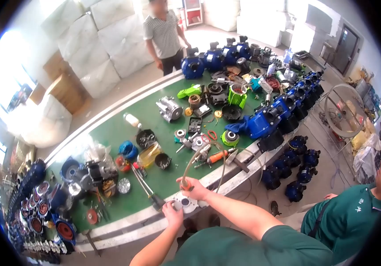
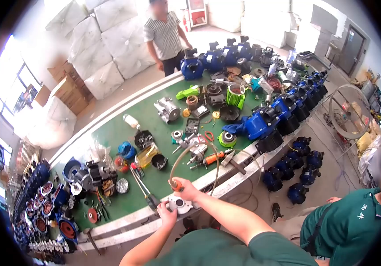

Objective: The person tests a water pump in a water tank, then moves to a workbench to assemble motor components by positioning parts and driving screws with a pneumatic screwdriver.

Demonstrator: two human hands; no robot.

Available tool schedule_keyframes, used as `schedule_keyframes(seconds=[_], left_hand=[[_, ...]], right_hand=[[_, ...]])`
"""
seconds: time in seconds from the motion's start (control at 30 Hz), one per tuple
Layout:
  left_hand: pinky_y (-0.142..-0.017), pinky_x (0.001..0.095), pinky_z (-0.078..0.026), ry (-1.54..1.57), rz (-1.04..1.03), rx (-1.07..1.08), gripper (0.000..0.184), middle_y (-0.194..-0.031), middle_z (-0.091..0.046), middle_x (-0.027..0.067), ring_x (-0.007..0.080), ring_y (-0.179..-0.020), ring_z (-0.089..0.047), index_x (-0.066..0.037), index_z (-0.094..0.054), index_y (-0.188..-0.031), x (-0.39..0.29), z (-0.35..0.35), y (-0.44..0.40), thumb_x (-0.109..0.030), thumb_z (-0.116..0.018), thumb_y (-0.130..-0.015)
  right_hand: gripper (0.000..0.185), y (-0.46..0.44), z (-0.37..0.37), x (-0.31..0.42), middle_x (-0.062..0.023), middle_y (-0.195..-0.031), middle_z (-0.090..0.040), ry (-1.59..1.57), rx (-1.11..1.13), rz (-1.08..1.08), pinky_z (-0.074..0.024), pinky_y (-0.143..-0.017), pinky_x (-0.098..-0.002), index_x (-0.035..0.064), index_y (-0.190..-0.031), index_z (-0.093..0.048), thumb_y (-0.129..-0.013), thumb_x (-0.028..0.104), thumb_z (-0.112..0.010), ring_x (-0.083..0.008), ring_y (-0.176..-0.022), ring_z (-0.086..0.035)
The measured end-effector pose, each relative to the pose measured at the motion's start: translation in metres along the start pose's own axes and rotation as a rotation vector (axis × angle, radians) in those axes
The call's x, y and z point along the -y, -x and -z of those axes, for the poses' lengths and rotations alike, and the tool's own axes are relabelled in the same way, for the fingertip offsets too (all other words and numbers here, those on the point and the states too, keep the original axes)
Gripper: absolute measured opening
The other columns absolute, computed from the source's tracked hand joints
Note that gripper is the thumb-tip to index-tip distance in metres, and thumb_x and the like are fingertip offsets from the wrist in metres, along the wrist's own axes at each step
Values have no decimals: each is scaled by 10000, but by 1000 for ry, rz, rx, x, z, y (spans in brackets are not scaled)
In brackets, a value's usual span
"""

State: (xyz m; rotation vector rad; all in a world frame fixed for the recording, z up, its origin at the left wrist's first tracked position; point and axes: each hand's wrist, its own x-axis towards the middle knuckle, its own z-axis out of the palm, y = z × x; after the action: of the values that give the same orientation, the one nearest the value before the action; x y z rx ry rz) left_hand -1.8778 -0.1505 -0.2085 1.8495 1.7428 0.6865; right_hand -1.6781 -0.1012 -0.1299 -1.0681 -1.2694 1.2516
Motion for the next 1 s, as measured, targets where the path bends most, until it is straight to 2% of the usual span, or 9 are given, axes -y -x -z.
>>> schedule_keyframes(seconds=[0.1, 0.17, 0.3, 0.37, 0.6, 0.63, 0.7, 0.83, 1.0], left_hand=[[-962, 429, -471, 135, 232, 37, 584, -1135, -568, 199, 354, -1053, -582, 4, -523, -1224, 11, -4, 36, -164, -822, -752], [-923, 428, -495, 363, 273, -1, 612, -1095, -619, 202, 349, -1017, -614, 9, -518, -1236, 29, -29, 50, -186, -833, -749], [-939, 432, -489, 314, 437, -35, 623, -1126, -636, 220, 357, -1047, -618, 13, -530, -1237, 3, -28, 50, -238, -839, -757], [-948, 437, -481, 312, 514, -79, 612, -1126, -635, 222, 361, -1050, -615, 14, -544, -1222, 10, -42, 45, -246, -843, -755], [-899, 409, -508, 434, 538, -96, 554, -1093, -653, 208, 322, -993, -645, 27, -543, -1212, -8, -33, 41, -194, -822, -787], [-878, 378, -527, 388, 543, -106, 539, -1036, -679, 165, 260, -950, -662, 12, -545, -1204, -16, -28, 41, -185, -830, -791], [-893, 385, -521, 376, 543, -96, 567, -1066, -666, 169, 271, -975, -656, 13, -541, -1227, -18, -24, 42, -215, -826, -794], [-945, 402, -498, 323, 558, -55, 634, -1154, -627, 172, 290, -1066, -625, 5, -519, -1302, -25, -15, 43, -261, -810, -805], [-980, 416, -480, 263, 553, -28, 649, -1225, -597, 179, 303, -1131, -597, -19, -508, -1337, -24, -16, 45, -300, -791, -825]], right_hand=[[389, -4, 2, 0, 60, -860, -571, 82, 17, 24, -487, -755, -230, 53, -1215, -603, -841, -24, -676, -30, -814, -544], [379, -8, 3, -12, 59, -860, -580, 17, 23, 60, -490, -749, -234, 46, -1187, -611, -824, -38, -678, -36, -813, -554], [303, -10, 5, -10, 17, -867, -603, -156, 6, -96, -492, -768, -253, 40, -1053, -612, -771, -49, -677, -71, -823, -573], [312, -12, 8, -4, 4, -861, -618, -134, 28, -135, -504, -756, -261, 33, -1058, -612, -763, -58, -657, -93, -805, -594], [417, -11, 13, 0, -6, -873, -630, -170, -20, -122, -509, -720, -260, 31, -1151, -612, -753, -81, -662, -102, -809, -609], [429, -6, 15, 8, -16, -882, -634, -173, -38, -109, -512, -726, -264, 34, -1162, -606, -755, -89, -659, -110, -821, -614], [459, 10, 19, 22, -34, -902, -640, -235, -42, -31, -519, -758, -274, 48, -1184, -597, -754, -103, -656, -131, -858, -624], [480, 46, 26, 17, -61, -925, -644, -329, -59, -142, -504, -815, -303, 34, -1197, -566, -746, -124, -615, -192, -928, -622], [487, 65, 20, 1, -70, -924, -634, -293, -54, -181, -502, -824, -314, 34, -1202, -562, -742, -108, -636, -194, -924, -620]])
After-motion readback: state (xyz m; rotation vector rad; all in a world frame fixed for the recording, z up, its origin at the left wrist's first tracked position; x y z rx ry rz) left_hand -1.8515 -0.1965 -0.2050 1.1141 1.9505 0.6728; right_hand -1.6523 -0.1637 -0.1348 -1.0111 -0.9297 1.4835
